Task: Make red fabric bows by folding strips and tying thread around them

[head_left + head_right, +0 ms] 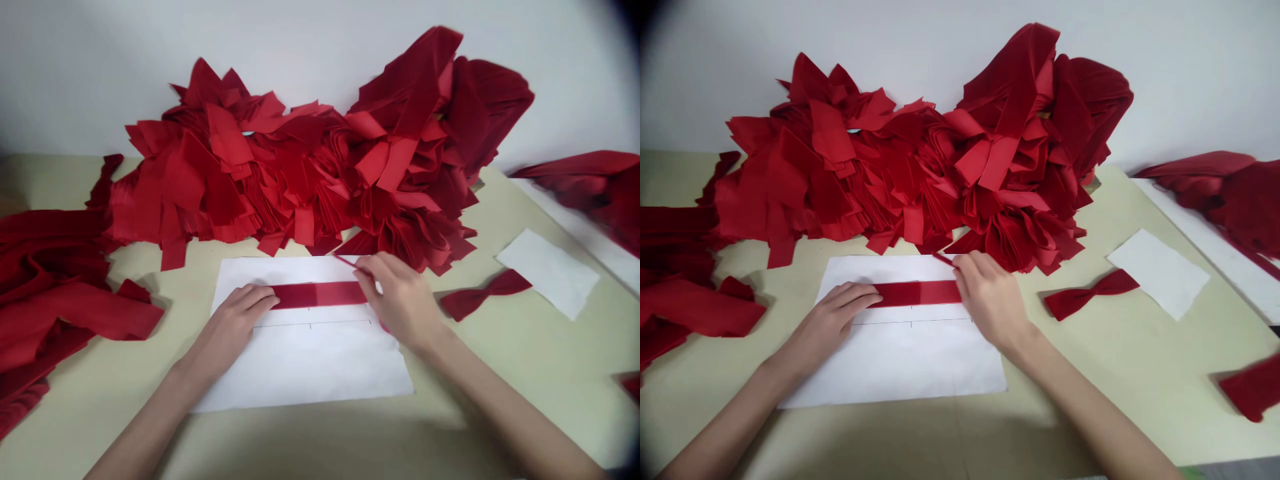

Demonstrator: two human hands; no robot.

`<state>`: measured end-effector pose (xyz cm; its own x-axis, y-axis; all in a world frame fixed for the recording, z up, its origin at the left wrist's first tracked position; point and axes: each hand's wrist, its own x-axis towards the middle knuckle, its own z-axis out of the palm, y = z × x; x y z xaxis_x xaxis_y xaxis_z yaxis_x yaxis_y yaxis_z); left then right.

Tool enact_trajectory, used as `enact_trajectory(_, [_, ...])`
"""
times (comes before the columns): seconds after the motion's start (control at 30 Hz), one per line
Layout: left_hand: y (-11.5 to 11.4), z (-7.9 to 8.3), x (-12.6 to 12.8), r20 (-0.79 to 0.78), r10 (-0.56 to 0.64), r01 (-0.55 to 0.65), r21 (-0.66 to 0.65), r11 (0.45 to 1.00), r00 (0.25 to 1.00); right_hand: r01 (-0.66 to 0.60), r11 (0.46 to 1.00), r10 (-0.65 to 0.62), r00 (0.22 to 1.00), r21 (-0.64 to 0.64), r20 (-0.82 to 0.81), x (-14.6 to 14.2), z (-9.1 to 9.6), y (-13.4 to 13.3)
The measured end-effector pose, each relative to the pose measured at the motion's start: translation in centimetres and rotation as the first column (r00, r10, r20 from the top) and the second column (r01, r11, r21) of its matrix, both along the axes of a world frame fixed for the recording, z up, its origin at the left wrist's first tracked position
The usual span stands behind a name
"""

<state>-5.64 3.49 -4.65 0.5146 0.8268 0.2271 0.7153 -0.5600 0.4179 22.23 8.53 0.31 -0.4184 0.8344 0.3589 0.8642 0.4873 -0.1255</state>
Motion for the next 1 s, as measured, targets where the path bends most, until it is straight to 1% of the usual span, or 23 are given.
enact_trajectory(0.03, [0.0,0.0,0.0,-0.001,0.003,-0.003,0.004,1.0,1.0,-0.091,0.996,0.091,0.996,0.008,-0.007,-0.5,-0.5,-0.4])
enact_trajectory(0.1, [0.0,0.0,0.0,-0.008,0.01,-0.01,0.0,1.0,1.0,-0.249,0.969,0.249,0.968,-0.009,0.018,-1.3,-1.6,-0.9])
enact_trajectory(0.17, [0.0,0.1,0.1,-0.009,0.012,-0.012,-0.005,1.0,1.0,-0.348,0.937,0.35,0.935,-0.037,0.053,-1.9,-2.6,-1.2])
enact_trajectory(0.23, [0.1,0.2,0.1,-0.006,0.011,-0.011,-0.002,1.0,1.0,-0.402,0.914,0.405,0.913,-0.056,0.058,-2.2,-3.3,-1.3])
enact_trajectory(0.3, [0.1,0.3,0.1,-0.002,0.012,-0.012,-0.004,1.0,1.0,-0.417,0.907,0.419,0.907,-0.062,0.035,-2.2,-3.5,-1.4])
enact_trajectory(0.47, [0.1,0.2,0.0,0.001,0.006,-0.006,-0.011,1.0,1.0,-0.438,0.896,0.438,0.899,-0.066,-0.026,-2.2,-3.3,-1.4])
enact_trajectory(0.57, [0.1,0.2,0.0,-0.002,0.002,-0.002,-0.009,1.0,1.0,-0.432,0.9,0.429,0.902,-0.06,-0.059,-2.3,-3.3,-1.4])
enact_trajectory(0.7, [0.1,0.3,0.1,-0.006,0.005,-0.005,-0.001,1.0,1.0,-0.404,0.912,0.401,0.914,-0.065,-0.059,-2.4,-3.5,-1.3])
enact_trajectory(1.0, [0.1,0.5,0.2,-0.015,0.0,0.0,-0.013,1.0,1.0,-0.421,0.904,0.415,0.906,-0.079,-0.084,-2.5,-3.4,-1.3])
